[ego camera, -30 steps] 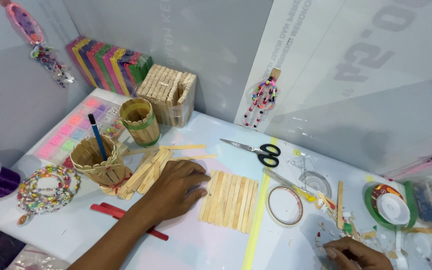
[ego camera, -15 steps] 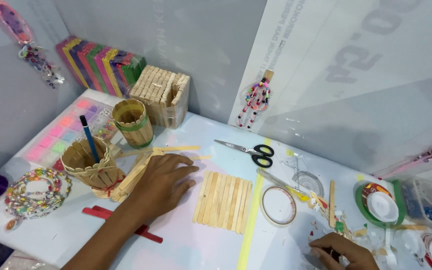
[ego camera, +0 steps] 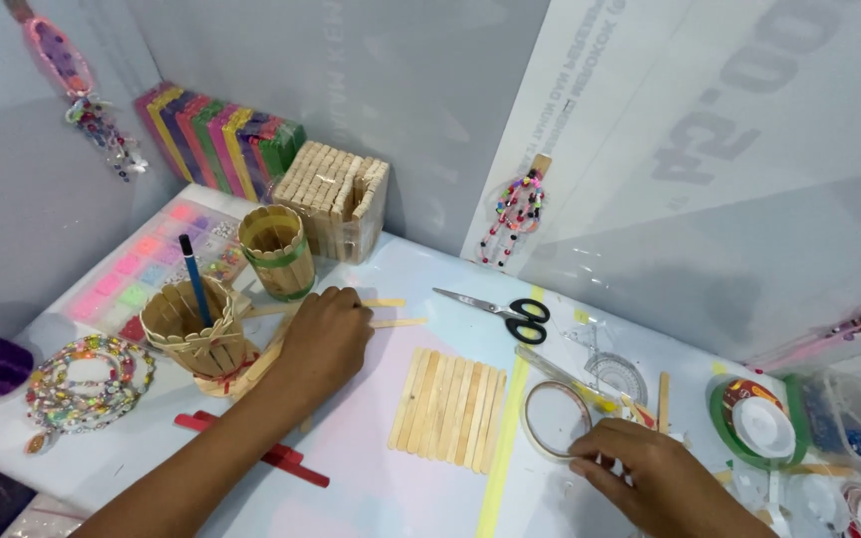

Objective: Building a structure by arranging and gluing popsicle sticks on a workspace.

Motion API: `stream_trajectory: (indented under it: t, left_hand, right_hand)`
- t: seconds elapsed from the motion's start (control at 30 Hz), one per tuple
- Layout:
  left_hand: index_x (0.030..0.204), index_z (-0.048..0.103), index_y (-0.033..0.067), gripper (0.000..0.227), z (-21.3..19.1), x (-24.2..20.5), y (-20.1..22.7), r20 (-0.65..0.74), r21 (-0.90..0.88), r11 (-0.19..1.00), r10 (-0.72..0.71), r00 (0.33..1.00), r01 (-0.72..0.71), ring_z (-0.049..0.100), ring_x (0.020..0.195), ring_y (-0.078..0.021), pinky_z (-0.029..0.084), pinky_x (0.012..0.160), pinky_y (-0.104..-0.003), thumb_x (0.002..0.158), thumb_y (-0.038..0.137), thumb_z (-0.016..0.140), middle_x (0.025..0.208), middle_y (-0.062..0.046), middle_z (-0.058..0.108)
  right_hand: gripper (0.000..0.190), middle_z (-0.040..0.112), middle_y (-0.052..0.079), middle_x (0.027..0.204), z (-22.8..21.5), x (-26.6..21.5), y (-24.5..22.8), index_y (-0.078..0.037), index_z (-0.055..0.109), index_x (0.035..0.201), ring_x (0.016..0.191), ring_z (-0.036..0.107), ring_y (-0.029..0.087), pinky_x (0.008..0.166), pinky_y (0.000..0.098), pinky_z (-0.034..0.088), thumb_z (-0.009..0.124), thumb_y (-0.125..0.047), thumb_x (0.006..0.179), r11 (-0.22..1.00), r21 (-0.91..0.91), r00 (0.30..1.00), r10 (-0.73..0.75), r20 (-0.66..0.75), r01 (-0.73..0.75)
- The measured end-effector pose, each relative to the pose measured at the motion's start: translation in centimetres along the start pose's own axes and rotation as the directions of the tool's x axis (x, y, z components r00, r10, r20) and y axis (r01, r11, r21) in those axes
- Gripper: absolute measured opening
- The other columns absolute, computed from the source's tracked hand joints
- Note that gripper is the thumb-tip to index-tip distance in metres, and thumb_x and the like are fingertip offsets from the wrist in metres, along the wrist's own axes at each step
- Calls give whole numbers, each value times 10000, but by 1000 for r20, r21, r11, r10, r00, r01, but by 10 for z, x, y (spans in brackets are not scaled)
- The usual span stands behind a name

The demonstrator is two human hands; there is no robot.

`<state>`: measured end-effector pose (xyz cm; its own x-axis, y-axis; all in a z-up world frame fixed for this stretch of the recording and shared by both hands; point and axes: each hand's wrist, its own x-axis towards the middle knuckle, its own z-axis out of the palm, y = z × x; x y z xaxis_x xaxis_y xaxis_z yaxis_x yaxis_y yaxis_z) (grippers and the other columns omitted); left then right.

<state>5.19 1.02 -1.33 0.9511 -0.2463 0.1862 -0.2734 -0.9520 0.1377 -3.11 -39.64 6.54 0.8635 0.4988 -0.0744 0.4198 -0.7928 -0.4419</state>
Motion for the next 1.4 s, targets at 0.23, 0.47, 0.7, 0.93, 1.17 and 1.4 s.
stream_trajectory:
  t: [0.23,0.47,0.7,0.93,1.17,1.4]
  left_hand:
    - [696,712,80,217,-12,10,4,-46,-70,997,21,999,-24,600,780,-325,445,718,-459,847,-44,618,741,-93,650]
    - [948,817,160,138,-62,31,36,237,-471,852,-127,963,228,726,943,-216,510,895,-382,918,182,684,993,6,818]
    - [938,813,42,93,-94,40,71,345,-675,711,68,936,197,704,774,-247,547,729,-363,886,91,754,801,-130,771]
    - [957,819,31,103,-93,40,73,395,-684,690,78,916,236,684,739,-222,535,699,-333,889,69,752,796,-137,776]
    - [1015,826,43,147,-77,32,52,321,-727,646,18,947,234,714,784,-238,549,743,-355,918,78,722,823,-149,793]
    - [993,842,98,156,-67,16,36,220,-771,615,12,975,166,745,871,-236,539,835,-348,847,72,793,880,-124,833]
  right_hand:
    - [139,799,-105,888,-15,29,-31,-281,790,971,787,752,92,733,287,579,690,-368,928,997,-68,992,44,118,-37]
    - [135,755,-73,925,-21,73,-49,-223,780,1014,672,687,129,648,309,541,705,-277,916,998,11,990,-59,-132,61]
    - [150,750,75,928,-22,107,-66,-91,780,1032,829,757,250,657,342,615,756,-116,886,984,-128,952,-157,-263,126]
    - [124,758,78,923,-6,106,-58,-88,796,988,856,762,275,678,360,620,756,-100,871,984,-140,968,-138,-209,110]
    - [102,761,60,882,4,107,-46,-111,801,976,785,738,209,655,337,606,755,-136,888,1000,6,993,-24,-118,25]
    - [136,775,82,895,-5,109,-56,-84,804,993,765,732,206,651,342,593,743,-127,879,993,76,995,91,40,-94]
